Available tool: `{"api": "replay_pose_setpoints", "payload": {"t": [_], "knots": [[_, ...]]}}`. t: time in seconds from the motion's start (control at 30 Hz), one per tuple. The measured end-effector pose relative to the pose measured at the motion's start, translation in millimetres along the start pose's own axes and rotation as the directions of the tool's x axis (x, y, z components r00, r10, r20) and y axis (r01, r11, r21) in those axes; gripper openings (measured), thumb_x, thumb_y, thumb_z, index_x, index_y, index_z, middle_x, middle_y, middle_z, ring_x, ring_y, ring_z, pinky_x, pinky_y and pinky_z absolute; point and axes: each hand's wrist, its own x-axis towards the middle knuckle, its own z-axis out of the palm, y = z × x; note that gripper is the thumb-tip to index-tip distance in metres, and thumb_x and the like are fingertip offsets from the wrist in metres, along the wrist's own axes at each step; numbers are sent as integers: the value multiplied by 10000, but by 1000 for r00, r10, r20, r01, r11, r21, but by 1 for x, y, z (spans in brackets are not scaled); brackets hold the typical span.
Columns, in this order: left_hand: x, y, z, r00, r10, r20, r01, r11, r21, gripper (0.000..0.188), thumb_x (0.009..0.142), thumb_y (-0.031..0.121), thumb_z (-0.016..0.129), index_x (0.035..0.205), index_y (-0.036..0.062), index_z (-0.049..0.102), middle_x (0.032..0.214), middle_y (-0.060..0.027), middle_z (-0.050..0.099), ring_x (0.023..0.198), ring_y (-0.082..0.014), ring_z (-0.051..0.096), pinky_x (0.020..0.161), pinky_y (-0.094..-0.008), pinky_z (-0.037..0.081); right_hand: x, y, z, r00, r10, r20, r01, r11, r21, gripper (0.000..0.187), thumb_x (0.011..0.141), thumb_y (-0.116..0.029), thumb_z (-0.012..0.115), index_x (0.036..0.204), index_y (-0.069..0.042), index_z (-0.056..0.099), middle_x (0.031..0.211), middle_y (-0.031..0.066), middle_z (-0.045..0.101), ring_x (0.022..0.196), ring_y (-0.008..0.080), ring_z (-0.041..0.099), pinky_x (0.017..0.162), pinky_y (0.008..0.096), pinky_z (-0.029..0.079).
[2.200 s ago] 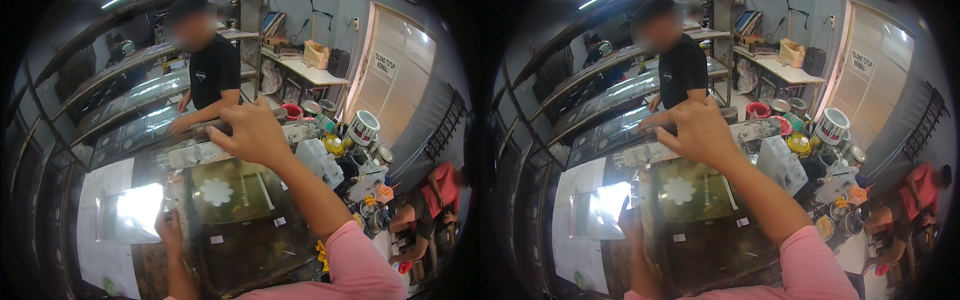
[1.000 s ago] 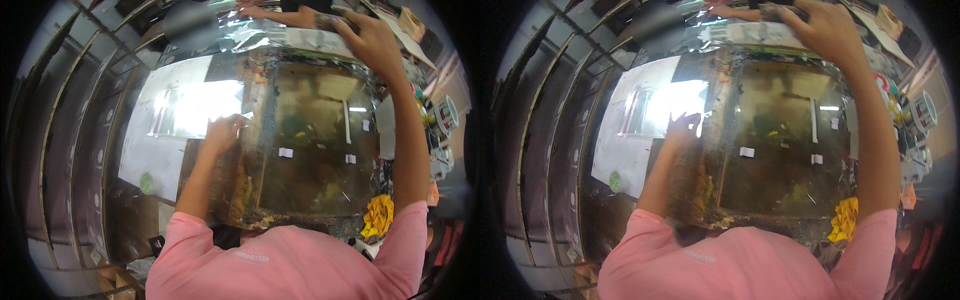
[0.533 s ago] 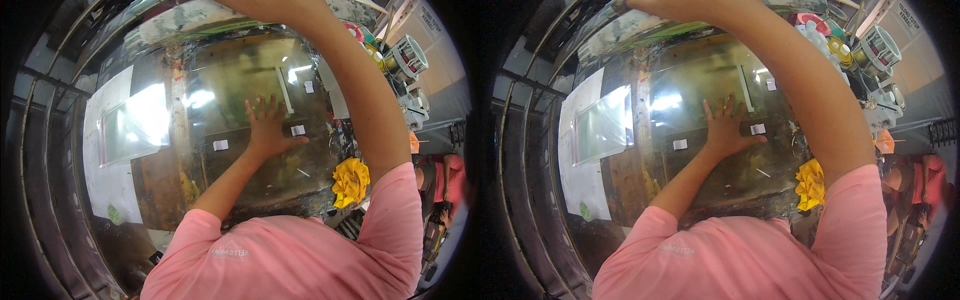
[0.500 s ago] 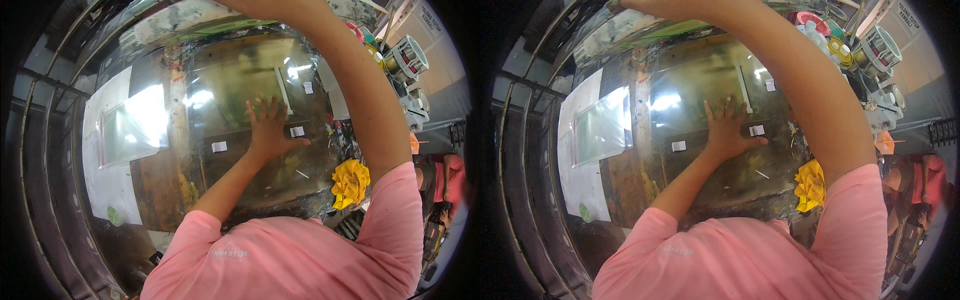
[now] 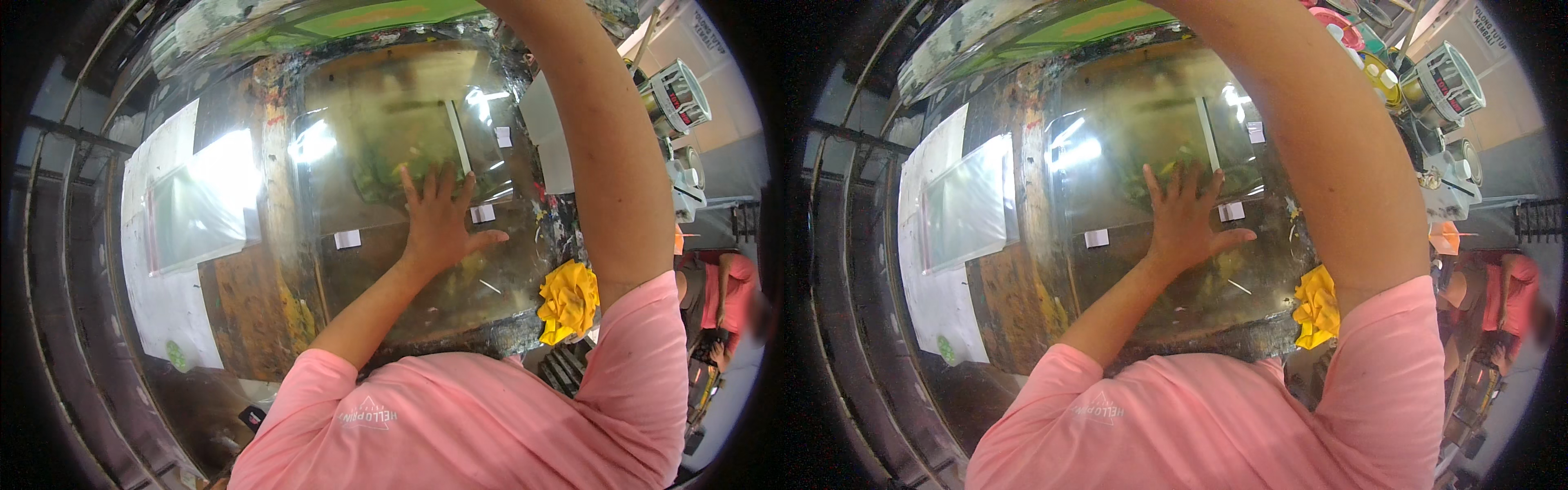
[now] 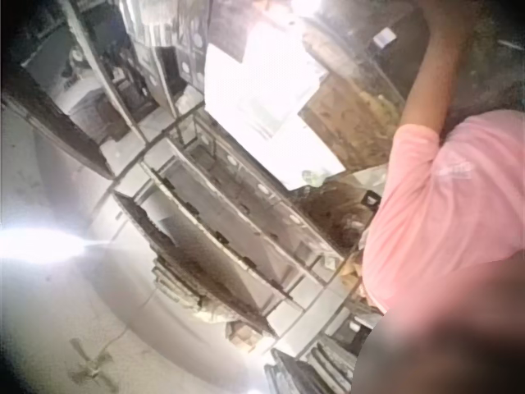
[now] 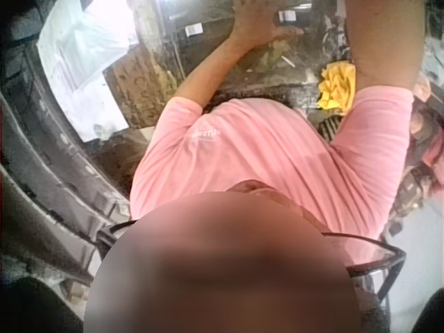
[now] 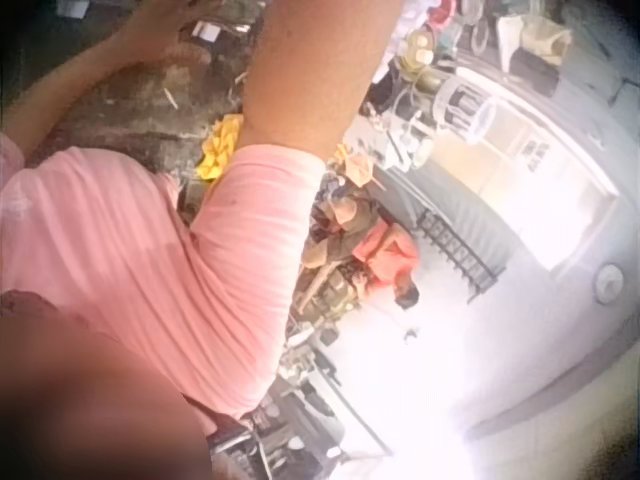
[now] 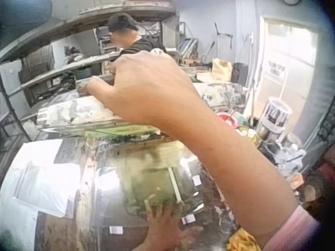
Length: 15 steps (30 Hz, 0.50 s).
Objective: The person repeatedly applies ink to a screen-printing frame using a squeegee and pulls it across the mesh to transfer a flower design onto paper. The person then lifts the frame to reveal the printed paper and places it aside, repeating the process with new sheets.
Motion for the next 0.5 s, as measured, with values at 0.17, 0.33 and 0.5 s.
{"api": "replay_pose_setpoints", "payload": {"t": [0.17, 0.33, 0.5], "knots": [[-1, 0, 0, 1000, -22, 1, 22, 1000, -1, 1195, 788, 957, 539, 1531, 22, 563, 1598, -295, 450, 1527, -503, 367, 1238, -779, 25, -3, 2, -6, 995, 48, 82, -53, 997, 62, 590, 931, -504, 545, 739, 13, 753, 786, 266, 733, 806, 436, 728, 835, 522, 568], [1, -8, 5, 997, -75, -33, 77, 996, 40, 1275, 794, 962, 530, 1601, -22, 449, 1659, -283, 394, 1570, -488, 309, 1251, -761, 30, -9, -1, -1, 999, -20, 40, 17, 998, 66, 579, 932, -506, 536, 756, 0, 758, 775, 255, 731, 807, 425, 729, 825, 514, 548], [-1, -15, 7, 997, -81, 15, 80, 995, 54, 1318, 775, 981, 523, 1596, -47, 443, 1681, -261, 379, 1596, -465, 277, 1254, -755, 20, -10, 0, 6, 997, -49, -52, 50, 999, 4, 583, 930, -499, 542, 756, 14, 756, 765, 255, 727, 796, 422, 729, 823, 518, 544]]}}
